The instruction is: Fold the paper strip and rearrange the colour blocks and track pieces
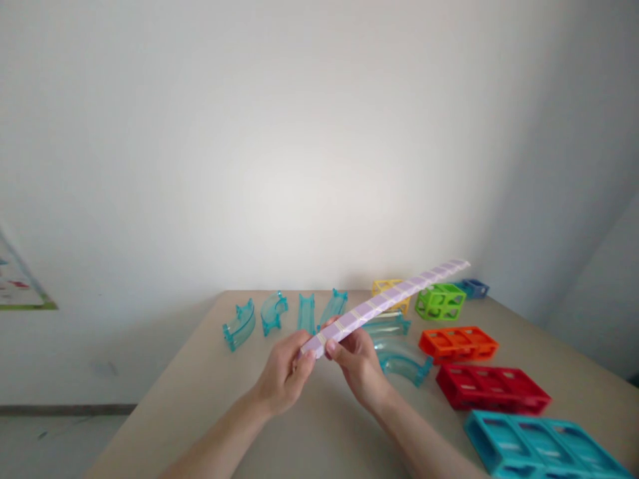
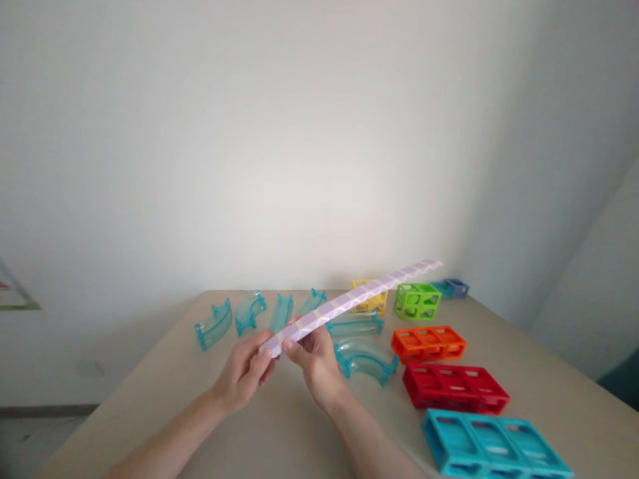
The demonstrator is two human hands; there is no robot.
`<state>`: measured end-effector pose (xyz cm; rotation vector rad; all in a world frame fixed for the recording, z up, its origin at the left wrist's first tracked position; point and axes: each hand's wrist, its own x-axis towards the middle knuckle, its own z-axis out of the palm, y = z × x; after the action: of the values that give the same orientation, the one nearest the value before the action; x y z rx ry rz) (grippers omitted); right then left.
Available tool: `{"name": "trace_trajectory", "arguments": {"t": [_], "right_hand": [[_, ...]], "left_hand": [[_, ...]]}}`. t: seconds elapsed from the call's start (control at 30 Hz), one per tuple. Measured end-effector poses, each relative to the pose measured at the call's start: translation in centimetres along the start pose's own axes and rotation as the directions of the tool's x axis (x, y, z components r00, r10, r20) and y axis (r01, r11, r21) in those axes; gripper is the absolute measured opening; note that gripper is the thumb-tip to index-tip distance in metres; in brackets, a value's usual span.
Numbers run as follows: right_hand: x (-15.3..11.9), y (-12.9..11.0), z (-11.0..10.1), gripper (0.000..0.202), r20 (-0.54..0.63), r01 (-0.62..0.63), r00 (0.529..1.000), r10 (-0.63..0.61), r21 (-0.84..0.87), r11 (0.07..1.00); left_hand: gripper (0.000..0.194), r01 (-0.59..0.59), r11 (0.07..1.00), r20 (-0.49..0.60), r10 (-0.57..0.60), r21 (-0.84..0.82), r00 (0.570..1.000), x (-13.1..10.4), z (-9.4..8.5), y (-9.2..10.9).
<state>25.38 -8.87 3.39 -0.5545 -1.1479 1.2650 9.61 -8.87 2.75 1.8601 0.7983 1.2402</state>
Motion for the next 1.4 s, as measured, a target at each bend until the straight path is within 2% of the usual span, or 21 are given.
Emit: {"name": "trace_trajectory", "arguments": {"t": [0.07,0.1,0.17,0.23,0.33,0.53,0.6,0.7,0.77,0.87,0.97,1.03,1.07,1.1,1.17,1.2,1.23,1.27,1.3,1.33,1.4], "right_hand": [[0.0,0.2,0.2,0.034,-0.004,0.012,1.000,-0.012,0.002,1.000],[-0.1,0.2,0.3,0.034,-0.004,0.021,1.000,-0.021,-0.001,1.000],[-0.2,0.1,0.6,0.033,0.002,0.025,1.000,-0.025,-0.024,0.999],[-0.3,0.0,0.8,0.035,0.013,0.010,1.000,-0.010,-0.056,0.998],[-0.5,0.1,0.9,0.036,0.030,0.017,0.999,-0.013,-0.108,0.994],[-0.9,0.9,0.3,0.028,0.083,0.056,0.996,-0.034,-0.279,0.959],[-0.9,0.9,0.2,0.025,0.058,0.101,0.994,-0.087,-0.321,0.942],[-0.8,0.6,0.1,0.022,-0.009,0.158,0.985,-0.172,-0.341,0.927],[-0.7,0.3,0.1,0.024,-0.054,0.149,0.983,-0.178,-0.346,0.926],[-0.5,-0.1,0.1,0.027,-0.103,0.128,0.980,-0.172,-0.335,0.934],[-0.3,-0.5,0.0,0.028,-0.099,0.121,0.983,-0.155,-0.289,0.950],[-0.2,-0.7,-0.1,0.028,-0.060,0.105,0.991,-0.124,-0.252,0.962],[-0.2,-0.8,-0.2,0.028,-0.028,0.090,0.995,-0.099,-0.230,0.969],[-0.1,-0.9,-0.3,0.029,0.009,0.073,0.997,-0.073,-0.207,0.976],[-0.1,-0.8,-0.5,0.031,0.073,0.039,0.997,-0.027,-0.160,0.986],[-0.1,-0.7,-0.6,0.032,0.091,0.027,0.996,-0.014,-0.141,0.990],[-0.1,-0.5,-0.7,0.033,0.098,0.022,0.995,-0.010,-0.122,0.992],[-0.1,-0.3,-0.8,0.034,0.098,0.017,0.995,-0.007,-0.104,0.994],[-0.1,-0.1,-0.8,0.034,0.094,0.010,0.996,-0.002,-0.084,0.996],[-0.1,0.0,-0.8,0.034,0.088,-0.001,0.996,0.007,-0.064,0.998],[-0.1,0.3,-0.8,0.033,0.102,-0.035,0.994,0.039,-0.038,0.999]], "left_hand": [[0.038,-0.067,0.985,-0.042,0.074,0.157,0.996,-0.2,0.1,0.1],[0.038,-0.061,0.981,-0.048,0.071,0.186,0.996,-0.2,0.2,0.0],[0.042,0.018,0.988,-0.061,-0.008,0.154,0.998,-0.3,0.8,-0.1],[0.049,0.149,0.988,-0.080,-0.146,0.027,0.986,-0.3,1.6,-0.3],[0.061,0.305,0.932,-0.093,-0.327,-0.198,0.940,-0.1,2.9,-0.3],[0.068,0.427,0.745,0.019,-0.487,-0.512,0.873,0.5,3.1,-0.2],[0.064,0.410,0.710,-0.007,-0.504,-0.572,0.863,0.6,2.8,-0.2],[0.051,0.347,0.679,-0.036,-0.482,-0.646,0.875,0.9,2.5,-0.1],[0.046,0.324,0.677,-0.032,-0.456,-0.661,0.890,1.0,2.4,0.0],[0.050,0.313,0.734,-0.034,-0.416,-0.603,0.909,0.9,2.6,0.3],[0.053,0.348,0.726,-0.003,-0.434,-0.594,0.901,0.8,2.4,0.6],[0.052,0.433,0.658,0.076,-0.497,-0.617,0.864,0.9,1.7,0.7],[0.052,0.504,0.610,0.151,-0.535,-0.612,0.831,1.1,1.2,0.7],[0.052,0.592,0.549,0.254,-0.570,-0.589,0.781,1.2,0.7,0.7],[0.053,0.779,0.405,0.503,-0.601,-0.479,0.621,1.5,-0.5,0.5],[0.053,0.836,0.346,0.596,-0.588,-0.426,0.547,1.6,-1.0,0.5],[0.053,0.863,0.314,0.649,-0.570,-0.395,0.504,1.6,-1.3,0.4],[0.054,0.873,0.304,0.674,-0.554,-0.382,0.488,1.6,-1.4,0.4],[0.054,0.864,0.317,0.669,-0.546,-0.392,0.504,1.6,-1.3,0.4],[0.055,0.833,0.358,0.632,-0.542,-0.423,0.554,1.6,-1.2,0.5],[0.054,0.704,0.499,0.479,-0.517,-0.505,0.710,1.5,-0.7,0.7]]}}
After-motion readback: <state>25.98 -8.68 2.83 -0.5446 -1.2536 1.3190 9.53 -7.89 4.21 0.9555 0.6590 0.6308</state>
